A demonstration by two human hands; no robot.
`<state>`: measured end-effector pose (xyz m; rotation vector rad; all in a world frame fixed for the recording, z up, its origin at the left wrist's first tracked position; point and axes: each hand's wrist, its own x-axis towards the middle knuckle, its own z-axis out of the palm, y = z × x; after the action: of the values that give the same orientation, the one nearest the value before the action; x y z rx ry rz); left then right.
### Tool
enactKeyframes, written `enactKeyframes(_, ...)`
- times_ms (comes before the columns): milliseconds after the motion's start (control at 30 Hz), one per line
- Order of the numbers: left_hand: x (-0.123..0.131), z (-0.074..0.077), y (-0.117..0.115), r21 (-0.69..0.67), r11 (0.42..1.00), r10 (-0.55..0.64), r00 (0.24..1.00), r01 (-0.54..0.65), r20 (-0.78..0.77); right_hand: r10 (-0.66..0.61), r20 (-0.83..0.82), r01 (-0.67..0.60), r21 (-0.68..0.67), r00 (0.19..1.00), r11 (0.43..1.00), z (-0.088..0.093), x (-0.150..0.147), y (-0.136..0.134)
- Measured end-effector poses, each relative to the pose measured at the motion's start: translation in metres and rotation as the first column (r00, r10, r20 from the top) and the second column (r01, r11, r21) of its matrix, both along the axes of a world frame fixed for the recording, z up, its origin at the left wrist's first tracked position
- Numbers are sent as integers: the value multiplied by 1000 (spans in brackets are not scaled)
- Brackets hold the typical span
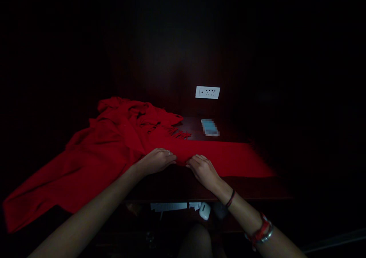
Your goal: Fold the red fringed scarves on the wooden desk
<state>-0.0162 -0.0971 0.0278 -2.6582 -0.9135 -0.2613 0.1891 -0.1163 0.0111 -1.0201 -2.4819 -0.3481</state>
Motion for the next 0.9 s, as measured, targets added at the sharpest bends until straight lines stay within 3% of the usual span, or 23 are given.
enactKeyframes(200,3,8,1,-59,995,-83,996,84,12,-7,-18,7,-11,1000,1000,1,-1,3)
enactKeyframes(433,-1,-3,9,-213,969,-83,978,124,192,-19,15,19,14,1000,1000,2,-2,1)
enactKeyframes(900,0,1,5,-188,977,-74,985,104,158,-19,7,19,-2,1000,1000,1,-14,5)
